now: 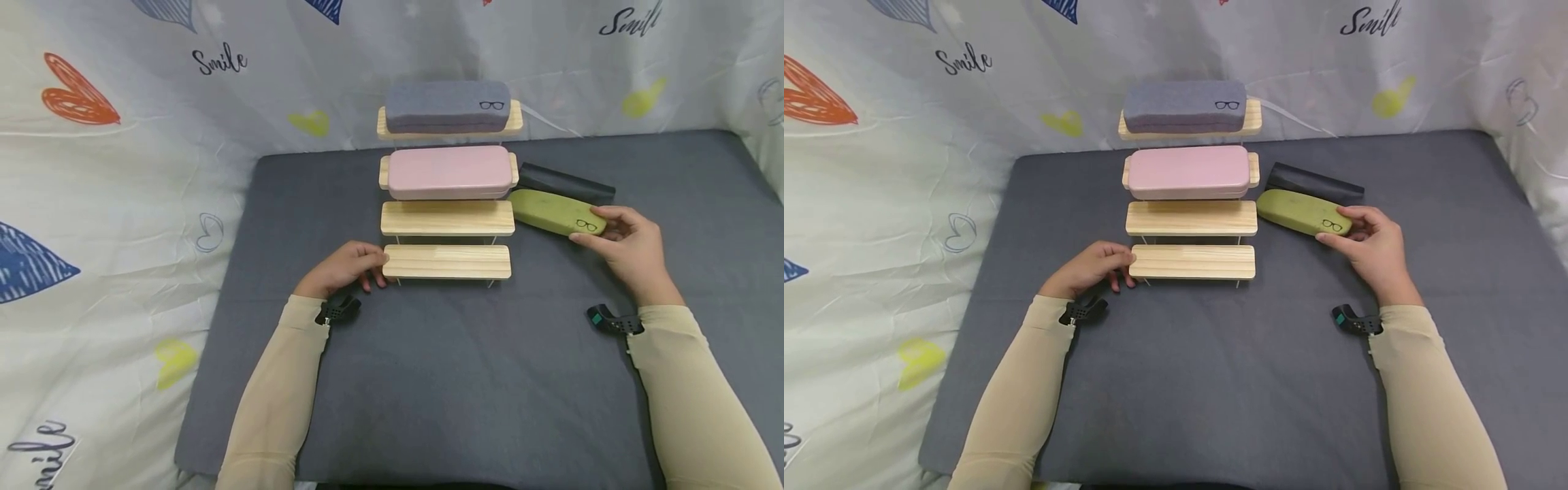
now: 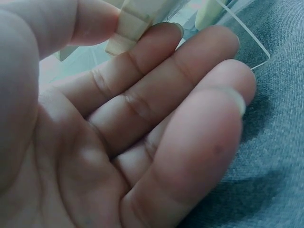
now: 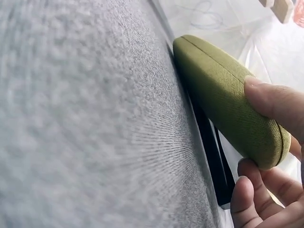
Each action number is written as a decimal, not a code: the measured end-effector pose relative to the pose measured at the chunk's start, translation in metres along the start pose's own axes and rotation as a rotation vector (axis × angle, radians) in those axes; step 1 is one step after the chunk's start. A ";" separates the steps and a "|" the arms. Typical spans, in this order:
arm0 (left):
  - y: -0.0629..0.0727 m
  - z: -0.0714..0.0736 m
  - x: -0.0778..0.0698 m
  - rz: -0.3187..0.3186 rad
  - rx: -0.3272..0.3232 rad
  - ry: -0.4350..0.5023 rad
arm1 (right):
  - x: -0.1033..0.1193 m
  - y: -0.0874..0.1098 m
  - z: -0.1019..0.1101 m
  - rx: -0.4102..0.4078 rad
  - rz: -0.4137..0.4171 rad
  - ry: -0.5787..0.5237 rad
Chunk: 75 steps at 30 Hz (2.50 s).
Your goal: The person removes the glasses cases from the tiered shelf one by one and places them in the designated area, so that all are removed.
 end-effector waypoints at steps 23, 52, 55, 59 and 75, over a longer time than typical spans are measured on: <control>0.002 0.001 0.000 0.011 -0.014 -0.013 | -0.007 -0.006 -0.004 0.101 -0.081 0.154; -0.001 0.001 0.002 0.019 -0.013 -0.019 | -0.016 -0.006 -0.006 0.076 -0.071 0.170; -0.001 0.001 0.001 0.016 -0.013 -0.022 | -0.017 -0.006 -0.006 0.071 -0.070 0.176; 0.000 0.001 0.000 0.011 -0.011 -0.019 | -0.016 -0.007 -0.006 0.071 -0.061 0.185; -0.002 0.001 0.002 0.018 -0.012 -0.014 | -0.015 -0.006 -0.006 0.071 -0.047 0.200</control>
Point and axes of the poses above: each hand's wrist, its own y-axis away from the middle knuckle, its own z-axis out of the back of the hand, x = y × z, the point moved 10 cm from there along -y, towards the middle knuckle, and after that the axes turned 13 degrees about y, right-handed, at the moved point
